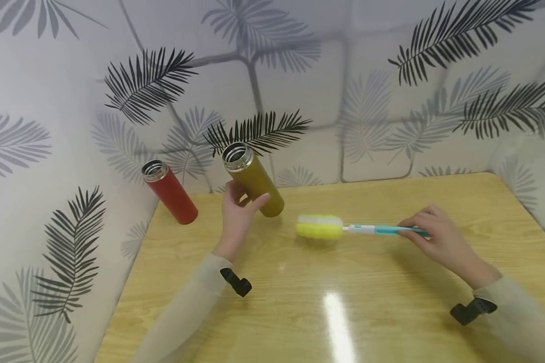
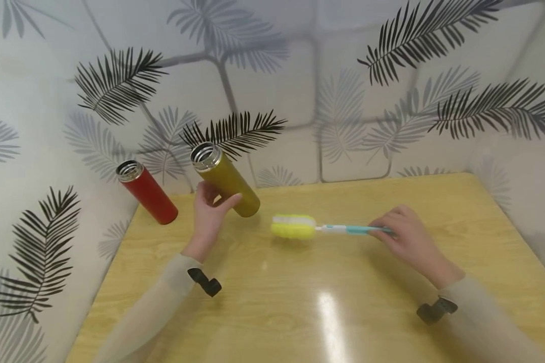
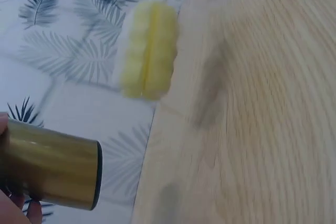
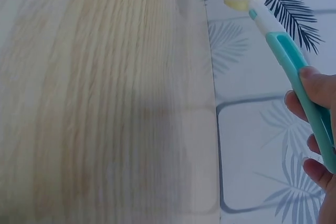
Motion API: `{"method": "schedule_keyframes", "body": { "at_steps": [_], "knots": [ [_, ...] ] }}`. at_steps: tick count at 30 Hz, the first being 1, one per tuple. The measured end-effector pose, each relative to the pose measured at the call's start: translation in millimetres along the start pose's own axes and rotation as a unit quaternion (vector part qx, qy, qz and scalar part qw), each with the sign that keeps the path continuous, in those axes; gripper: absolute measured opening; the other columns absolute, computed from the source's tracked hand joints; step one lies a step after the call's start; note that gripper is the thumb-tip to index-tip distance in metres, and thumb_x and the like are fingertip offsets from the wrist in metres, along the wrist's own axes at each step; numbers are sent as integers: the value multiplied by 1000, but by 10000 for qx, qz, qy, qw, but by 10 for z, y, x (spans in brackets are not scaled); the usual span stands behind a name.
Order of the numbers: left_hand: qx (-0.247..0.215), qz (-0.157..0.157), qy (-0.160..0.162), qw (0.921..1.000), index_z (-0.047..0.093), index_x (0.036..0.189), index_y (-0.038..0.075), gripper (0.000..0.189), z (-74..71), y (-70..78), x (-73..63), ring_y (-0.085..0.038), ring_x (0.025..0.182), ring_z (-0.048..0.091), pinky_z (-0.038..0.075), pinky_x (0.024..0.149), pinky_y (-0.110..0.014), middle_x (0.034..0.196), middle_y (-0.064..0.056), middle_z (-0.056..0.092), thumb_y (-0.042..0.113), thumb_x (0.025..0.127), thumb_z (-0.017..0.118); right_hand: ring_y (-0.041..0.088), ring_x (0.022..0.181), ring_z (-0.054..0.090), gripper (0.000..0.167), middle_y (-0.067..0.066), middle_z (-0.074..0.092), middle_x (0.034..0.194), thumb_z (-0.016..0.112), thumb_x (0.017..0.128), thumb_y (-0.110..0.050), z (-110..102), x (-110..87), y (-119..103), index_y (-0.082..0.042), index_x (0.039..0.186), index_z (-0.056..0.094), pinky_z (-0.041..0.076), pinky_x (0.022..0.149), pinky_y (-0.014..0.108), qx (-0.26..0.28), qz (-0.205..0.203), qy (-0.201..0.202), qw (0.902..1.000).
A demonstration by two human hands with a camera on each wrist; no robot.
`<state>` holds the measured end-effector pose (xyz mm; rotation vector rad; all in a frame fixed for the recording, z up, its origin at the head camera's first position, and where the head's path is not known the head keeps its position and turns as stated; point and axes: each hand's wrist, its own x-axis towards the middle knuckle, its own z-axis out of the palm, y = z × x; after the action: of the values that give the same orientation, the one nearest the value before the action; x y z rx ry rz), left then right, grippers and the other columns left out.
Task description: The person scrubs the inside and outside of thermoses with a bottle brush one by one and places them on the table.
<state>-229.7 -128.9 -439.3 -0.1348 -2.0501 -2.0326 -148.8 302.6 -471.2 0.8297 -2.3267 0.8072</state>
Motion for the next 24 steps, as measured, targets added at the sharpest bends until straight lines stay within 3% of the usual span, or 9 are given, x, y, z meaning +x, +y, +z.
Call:
{"method": "schedule_keyframes", "body": {
  "at_steps": [2,3,6,15,24],
  "knots": [
    [123,-165,79,9998,48,140,9,67,-105,-43,34,-21,129,56,45,113,-37,137,-7,58,15,86,87,12,84,46,11,-4,70,83,79,92,-20,-44,-58,12,-10,97,78,34,72,25,-25,111,-51,9999],
    [149,-243,140,9995,47,141,9,69,-155,-66,56,-22,131,55,44,114,-37,139,-8,58,15,86,87,11,84,46,11,-5,70,84,83,87,-11,-63,-85,16,-10,97,78,35,72,25,-39,190,-68,9998],
    [212,-411,338,9984,46,143,8,71,-305,-143,122,-22,135,53,42,115,-37,143,-9,56,14,86,87,8,87,46,33,-5,69,85,86,71,10,-115,-162,29,-10,96,78,36,72,22,-120,441,-97,9989],
    [544,-682,858,9925,47,146,6,72,-690,-368,246,-25,138,51,40,117,-39,147,-13,55,11,86,86,0,95,46,35,-7,67,87,86,71,12,-305,-391,67,-10,97,78,38,75,19,-358,1022,42,9941],
    [626,-838,1032,9891,45,149,5,73,-833,-433,370,-26,141,48,40,118,-36,150,-15,53,8,88,84,-5,98,45,28,-12,67,87,86,76,8,-405,-571,100,-10,96,78,38,76,18,-509,1449,185,9880]
  ]
}}
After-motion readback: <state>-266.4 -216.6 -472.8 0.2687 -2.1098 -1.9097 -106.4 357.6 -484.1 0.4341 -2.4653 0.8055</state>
